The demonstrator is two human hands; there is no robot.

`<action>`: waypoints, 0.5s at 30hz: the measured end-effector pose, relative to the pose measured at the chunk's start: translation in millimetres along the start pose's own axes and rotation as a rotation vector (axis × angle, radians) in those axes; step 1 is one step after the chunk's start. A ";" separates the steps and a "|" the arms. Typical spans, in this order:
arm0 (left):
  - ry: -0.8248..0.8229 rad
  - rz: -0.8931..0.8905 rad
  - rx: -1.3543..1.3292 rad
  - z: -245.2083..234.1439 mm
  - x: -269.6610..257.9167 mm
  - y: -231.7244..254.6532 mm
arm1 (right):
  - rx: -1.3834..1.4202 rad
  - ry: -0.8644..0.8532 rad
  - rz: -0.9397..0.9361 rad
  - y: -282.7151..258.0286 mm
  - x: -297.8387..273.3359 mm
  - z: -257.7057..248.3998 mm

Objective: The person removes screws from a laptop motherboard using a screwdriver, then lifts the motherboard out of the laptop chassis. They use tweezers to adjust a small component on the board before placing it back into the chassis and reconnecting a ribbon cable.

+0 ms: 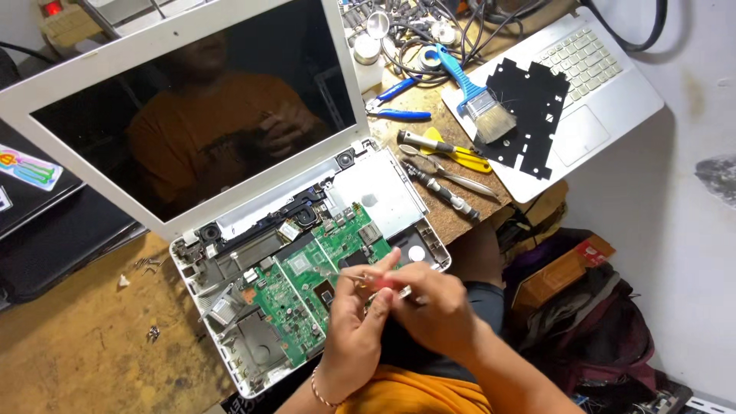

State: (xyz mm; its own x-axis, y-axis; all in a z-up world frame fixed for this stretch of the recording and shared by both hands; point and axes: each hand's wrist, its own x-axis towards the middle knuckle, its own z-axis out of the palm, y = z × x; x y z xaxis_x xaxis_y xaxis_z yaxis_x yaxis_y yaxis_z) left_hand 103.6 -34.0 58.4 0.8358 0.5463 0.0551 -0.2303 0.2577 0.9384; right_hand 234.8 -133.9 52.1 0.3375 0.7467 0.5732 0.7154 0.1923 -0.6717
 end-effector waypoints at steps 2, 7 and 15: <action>0.012 -0.011 0.149 1.4 -0.1 4.0 | -0.107 0.093 0.033 11.3 24.7 -23.4; -0.001 0.177 0.622 -7.4 -14.2 -12.6 | -0.447 0.170 0.228 108.4 73.4 -87.3; -0.029 0.291 0.977 -27.8 -35.9 -25.7 | -0.745 -0.130 0.739 201.8 163.6 -77.4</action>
State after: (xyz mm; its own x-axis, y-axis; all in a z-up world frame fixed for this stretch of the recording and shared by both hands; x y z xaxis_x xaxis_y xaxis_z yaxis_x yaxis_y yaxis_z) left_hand 65.6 -38.0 22.8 0.8270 0.4608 0.3220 0.0697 -0.6524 0.7546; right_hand 481.7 -22.2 46.7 0.8057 0.5897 0.0556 0.5687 -0.7440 -0.3507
